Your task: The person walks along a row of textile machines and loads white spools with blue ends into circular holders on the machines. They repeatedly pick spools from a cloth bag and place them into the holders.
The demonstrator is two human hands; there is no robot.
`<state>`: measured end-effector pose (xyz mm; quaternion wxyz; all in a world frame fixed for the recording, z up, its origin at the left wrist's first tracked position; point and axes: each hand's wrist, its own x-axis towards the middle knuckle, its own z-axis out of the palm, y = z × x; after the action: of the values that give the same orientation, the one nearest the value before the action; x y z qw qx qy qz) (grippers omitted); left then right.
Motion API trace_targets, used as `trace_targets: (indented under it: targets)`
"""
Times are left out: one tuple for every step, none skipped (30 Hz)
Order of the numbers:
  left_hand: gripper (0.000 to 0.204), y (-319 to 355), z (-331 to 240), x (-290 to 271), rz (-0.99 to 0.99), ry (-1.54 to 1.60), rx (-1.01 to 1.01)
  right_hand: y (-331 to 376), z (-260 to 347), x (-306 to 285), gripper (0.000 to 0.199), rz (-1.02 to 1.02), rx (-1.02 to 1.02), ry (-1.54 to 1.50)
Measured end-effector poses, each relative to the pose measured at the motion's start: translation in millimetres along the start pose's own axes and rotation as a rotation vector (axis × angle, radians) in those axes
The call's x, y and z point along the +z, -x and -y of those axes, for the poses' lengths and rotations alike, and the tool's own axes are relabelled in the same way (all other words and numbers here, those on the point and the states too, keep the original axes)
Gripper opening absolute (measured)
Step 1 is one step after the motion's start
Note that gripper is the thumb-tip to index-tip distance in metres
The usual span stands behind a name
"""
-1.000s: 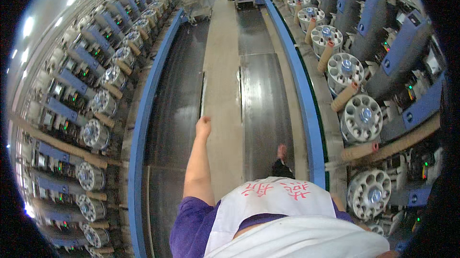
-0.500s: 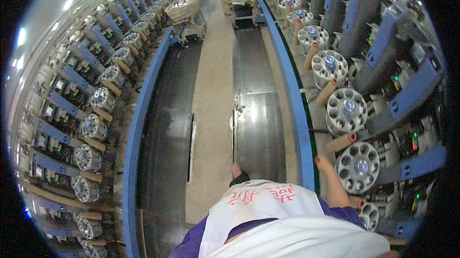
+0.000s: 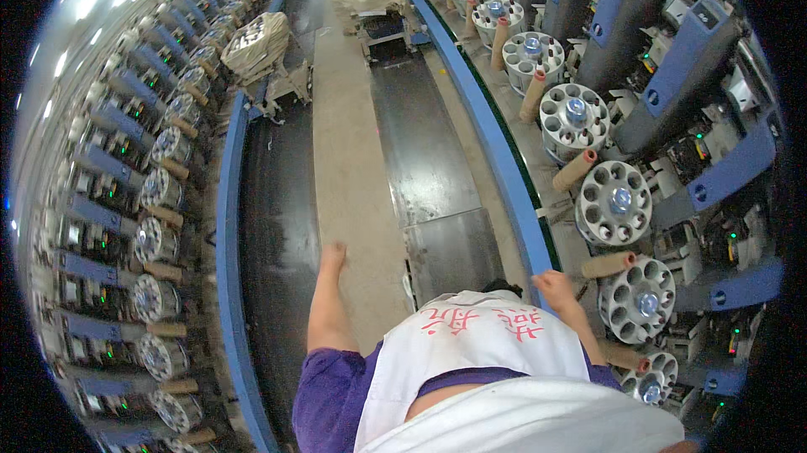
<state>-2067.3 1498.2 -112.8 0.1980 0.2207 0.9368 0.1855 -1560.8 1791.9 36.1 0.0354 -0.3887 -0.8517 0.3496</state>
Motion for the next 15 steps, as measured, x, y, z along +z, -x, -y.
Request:
trace_targets:
  targets:
    - [0.035,-52.4,-60.3,-18.8,0.002,0.228,-0.045,-13.7,-13.2,-4.9,0.035,-0.036,0.109,-0.001]
    - [0.031,-88.9,-114.1,-36.1,-0.033,0.331,0.093,-26.7,-25.0,-7.9,0.037,-0.053,0.219,-0.105]
    - [0.027,-118.8,-169.4,-46.5,-0.144,0.270,0.255,-41.6,-35.4,-10.5,0.031,-0.042,0.286,-0.062]
    - [0.026,-138.0,-214.6,-54.5,-0.044,0.345,0.180,-61.8,-42.7,-9.3,0.028,-0.075,0.230,-0.083]
    - [0.028,-151.7,-257.0,-53.1,0.017,0.454,0.172,-85.4,-48.4,-9.0,0.026,-0.094,0.213,-0.084]
    - [0.028,-159.5,-288.2,-47.3,0.016,0.334,0.261,-110.6,-52.1,-10.5,0.023,-0.118,0.189,-0.091]
    - [0.029,-162.7,-306.9,-37.6,-0.014,0.244,0.413,-143.7,-52.1,-10.5,0.020,-0.140,0.116,-0.221]
    - [0.029,-169.1,-321.0,-25.3,-0.089,0.192,0.616,-181.0,-51.7,-17.4,0.021,-0.122,0.035,-0.197]
    - [0.030,-171.2,-323.4,-12.6,-0.009,0.049,0.637,-222.5,-47.4,-26.9,0.022,-0.110,-0.089,-0.224]
    - [0.030,-172.5,-315.8,-0.6,0.038,-0.090,0.700,-267.1,-41.1,-41.7,0.024,-0.069,0.002,-0.178]
    - [0.029,-172.2,-301.5,10.9,0.227,-0.132,0.547,-312.3,-31.0,-58.8,0.026,-0.068,-0.011,-0.180]
    - [0.027,-170.8,-278.5,14.5,0.436,-0.047,0.405,-360.7,-18.5,-81.4,0.031,-0.097,-0.022,-0.024]
    - [0.028,-166.0,-252.3,20.2,0.496,0.012,0.122,-407.2,-4.5,-105.7,0.034,-0.153,0.058,-0.159]
    - [0.028,-160.5,-223.3,20.6,0.509,0.010,-0.015,-452.0,12.0,-129.8,0.033,-0.295,-0.012,-0.282]
    - [0.028,-153.5,-193.6,18.1,0.516,-0.020,-0.120,-495.3,25.5,-159.4,0.026,-0.434,-0.311,-0.180]
